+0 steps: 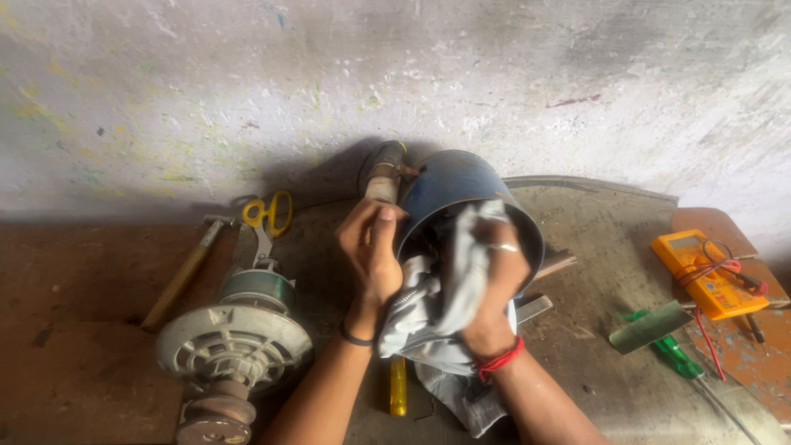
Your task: The person cleans the interior of a cylindrical motor stator using a white cloth and a yellow screwdriver. They wipe the copper windings and slots with the cloth, then use the screwdriver to scrape or adjust the internal components.
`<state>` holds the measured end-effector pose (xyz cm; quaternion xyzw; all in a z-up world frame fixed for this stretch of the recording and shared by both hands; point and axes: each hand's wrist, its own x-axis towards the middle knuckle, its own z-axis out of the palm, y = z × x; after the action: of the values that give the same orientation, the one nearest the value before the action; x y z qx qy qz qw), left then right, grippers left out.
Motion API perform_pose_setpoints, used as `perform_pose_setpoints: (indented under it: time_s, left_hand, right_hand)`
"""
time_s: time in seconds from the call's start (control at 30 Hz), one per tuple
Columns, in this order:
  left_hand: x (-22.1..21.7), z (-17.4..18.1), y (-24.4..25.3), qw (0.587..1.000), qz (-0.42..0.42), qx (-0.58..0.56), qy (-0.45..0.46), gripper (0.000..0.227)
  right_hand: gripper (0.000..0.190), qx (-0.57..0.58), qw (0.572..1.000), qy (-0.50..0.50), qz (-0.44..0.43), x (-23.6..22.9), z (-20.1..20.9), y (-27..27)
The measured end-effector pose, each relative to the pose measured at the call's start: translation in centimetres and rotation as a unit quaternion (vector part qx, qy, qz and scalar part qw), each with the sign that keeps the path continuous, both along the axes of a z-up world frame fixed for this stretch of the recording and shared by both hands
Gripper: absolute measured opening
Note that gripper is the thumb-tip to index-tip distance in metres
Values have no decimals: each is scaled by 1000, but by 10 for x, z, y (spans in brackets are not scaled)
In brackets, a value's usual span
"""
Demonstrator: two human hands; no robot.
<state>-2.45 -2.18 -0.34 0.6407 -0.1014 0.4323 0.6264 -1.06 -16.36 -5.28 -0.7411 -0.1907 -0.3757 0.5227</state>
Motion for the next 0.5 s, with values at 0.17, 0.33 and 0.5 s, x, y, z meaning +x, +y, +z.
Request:
perform_pose_setpoints:
  time_s: [0.17,0.33,0.5]
  left_hand:
    - [0,0,-1,1000,-21,-10,7,39]
    - [6,-5,-1,999,-34,-8,25,35]
    - [2,-2,12,995,-77,50,43,23]
  right_hand:
    - [52,-151,987,-54,5,-25,35,3]
    - [72,-330,938,104,-15,-28,35,3]
    - [29,-410,912,9,19,-20,56,-9]
